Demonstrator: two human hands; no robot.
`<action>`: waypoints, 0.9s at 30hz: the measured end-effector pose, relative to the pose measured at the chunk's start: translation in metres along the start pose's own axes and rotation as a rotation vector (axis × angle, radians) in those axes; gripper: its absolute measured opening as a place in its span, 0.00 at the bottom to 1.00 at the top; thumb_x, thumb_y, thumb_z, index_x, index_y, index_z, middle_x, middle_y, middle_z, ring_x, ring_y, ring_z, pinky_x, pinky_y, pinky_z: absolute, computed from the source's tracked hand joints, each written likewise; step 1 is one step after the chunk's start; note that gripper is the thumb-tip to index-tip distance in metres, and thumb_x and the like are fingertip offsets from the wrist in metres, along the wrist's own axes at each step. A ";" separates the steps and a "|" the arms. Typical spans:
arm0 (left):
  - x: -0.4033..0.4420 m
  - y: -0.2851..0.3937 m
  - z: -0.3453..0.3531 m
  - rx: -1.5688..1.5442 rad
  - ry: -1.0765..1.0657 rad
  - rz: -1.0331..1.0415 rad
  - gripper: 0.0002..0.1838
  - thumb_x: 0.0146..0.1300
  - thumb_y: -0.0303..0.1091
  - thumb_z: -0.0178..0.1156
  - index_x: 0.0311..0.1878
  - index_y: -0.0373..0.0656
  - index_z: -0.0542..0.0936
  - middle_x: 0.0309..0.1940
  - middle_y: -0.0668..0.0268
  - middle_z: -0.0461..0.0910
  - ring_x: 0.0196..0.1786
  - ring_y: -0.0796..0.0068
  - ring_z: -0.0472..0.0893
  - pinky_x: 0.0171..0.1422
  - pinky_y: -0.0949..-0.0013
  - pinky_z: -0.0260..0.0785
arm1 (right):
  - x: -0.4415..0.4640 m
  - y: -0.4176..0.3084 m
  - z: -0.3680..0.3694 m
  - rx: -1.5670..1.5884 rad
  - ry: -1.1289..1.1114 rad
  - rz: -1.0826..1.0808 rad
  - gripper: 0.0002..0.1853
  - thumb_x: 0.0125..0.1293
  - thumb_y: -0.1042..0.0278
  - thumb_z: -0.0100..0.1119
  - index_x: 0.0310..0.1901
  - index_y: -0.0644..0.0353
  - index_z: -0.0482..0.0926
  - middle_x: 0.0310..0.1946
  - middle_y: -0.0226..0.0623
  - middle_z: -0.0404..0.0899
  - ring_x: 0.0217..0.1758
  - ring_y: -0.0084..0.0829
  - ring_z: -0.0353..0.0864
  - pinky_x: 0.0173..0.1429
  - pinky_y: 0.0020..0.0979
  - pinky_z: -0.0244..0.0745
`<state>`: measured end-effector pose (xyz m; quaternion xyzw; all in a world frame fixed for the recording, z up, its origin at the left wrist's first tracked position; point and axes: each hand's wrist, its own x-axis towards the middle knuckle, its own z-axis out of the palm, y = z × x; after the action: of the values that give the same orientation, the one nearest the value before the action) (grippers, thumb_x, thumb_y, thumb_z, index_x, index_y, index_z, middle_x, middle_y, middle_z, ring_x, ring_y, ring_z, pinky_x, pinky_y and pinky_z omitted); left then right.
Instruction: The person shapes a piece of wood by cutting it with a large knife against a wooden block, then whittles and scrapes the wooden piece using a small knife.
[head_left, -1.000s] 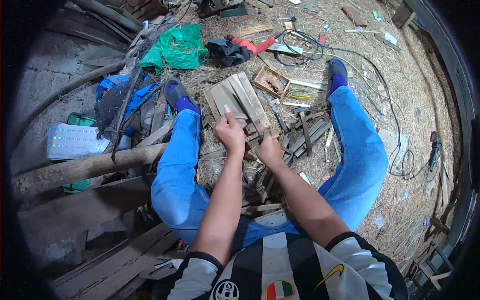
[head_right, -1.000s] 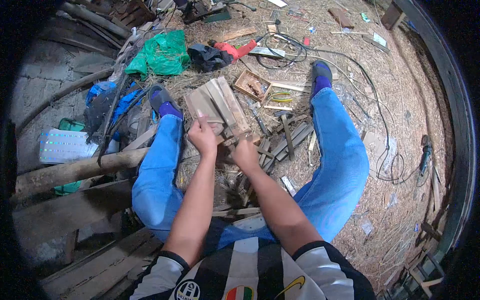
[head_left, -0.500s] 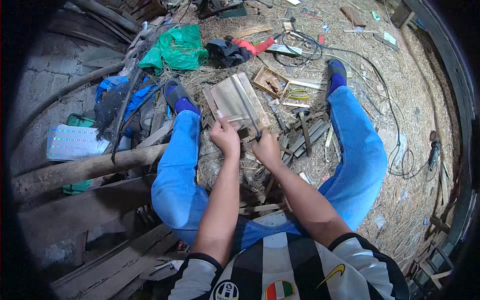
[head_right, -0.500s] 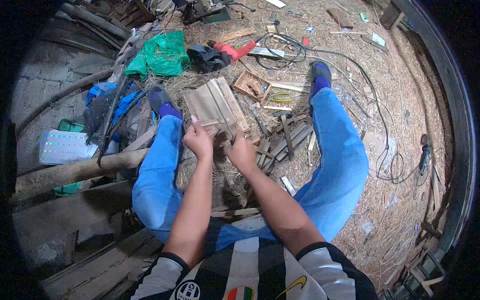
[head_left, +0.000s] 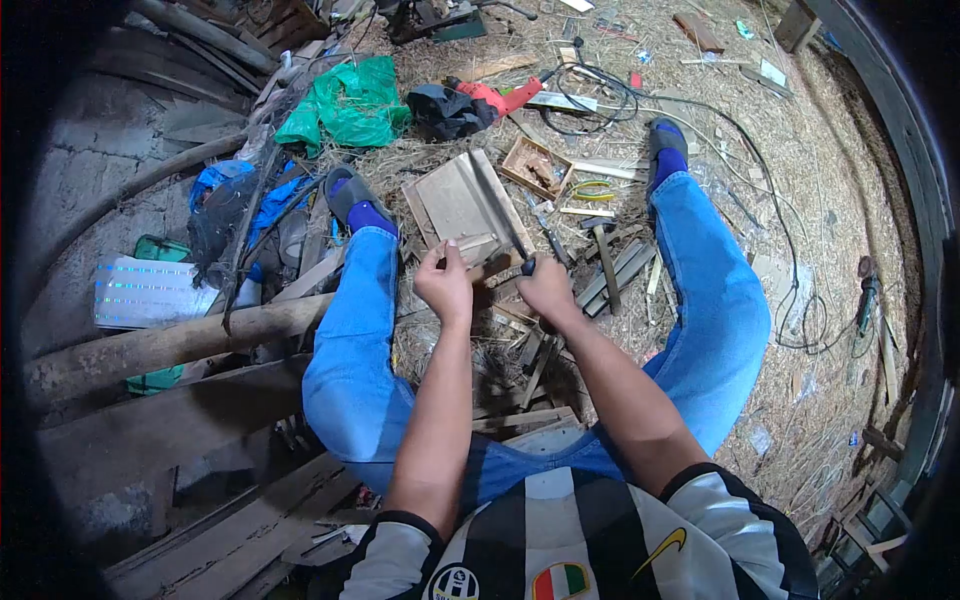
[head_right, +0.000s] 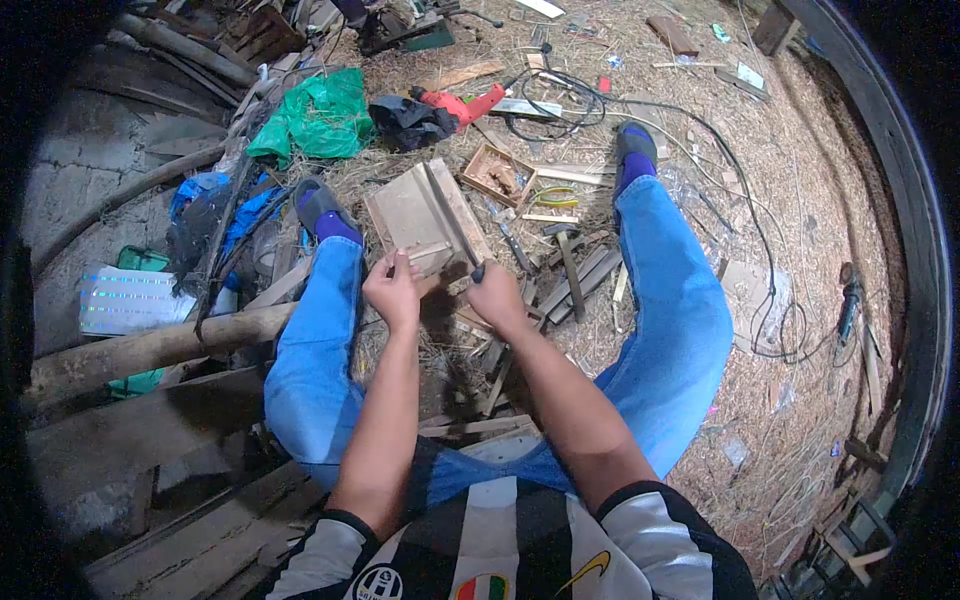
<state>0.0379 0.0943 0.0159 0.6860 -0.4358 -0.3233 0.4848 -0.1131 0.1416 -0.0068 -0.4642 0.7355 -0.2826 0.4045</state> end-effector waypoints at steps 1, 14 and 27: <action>-0.001 0.003 -0.001 0.002 0.001 -0.001 0.12 0.68 0.32 0.63 0.41 0.28 0.83 0.30 0.62 0.84 0.27 0.76 0.83 0.30 0.74 0.75 | -0.004 -0.005 0.001 -0.013 0.057 -0.015 0.14 0.52 0.74 0.58 0.42 0.68 0.79 0.30 0.60 0.82 0.40 0.62 0.83 0.47 0.53 0.77; 0.003 -0.016 0.004 0.239 -0.033 0.107 0.14 0.63 0.35 0.63 0.26 0.34 0.80 0.15 0.56 0.80 0.15 0.66 0.79 0.22 0.67 0.70 | -0.016 -0.003 0.012 -0.346 -0.053 -0.047 0.16 0.58 0.69 0.59 0.48 0.65 0.74 0.33 0.58 0.84 0.39 0.56 0.85 0.46 0.52 0.81; 0.005 -0.011 -0.022 0.079 -0.760 -0.688 0.21 0.74 0.49 0.53 0.54 0.38 0.78 0.27 0.62 0.81 0.20 0.75 0.77 0.22 0.71 0.67 | 0.001 -0.001 -0.004 -0.451 -0.133 0.043 0.15 0.54 0.63 0.63 0.43 0.58 0.81 0.34 0.51 0.85 0.41 0.51 0.86 0.50 0.49 0.80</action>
<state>0.0625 0.0996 0.0124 0.6417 -0.3421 -0.6737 0.1315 -0.1160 0.1407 -0.0043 -0.5445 0.7617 -0.0711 0.3439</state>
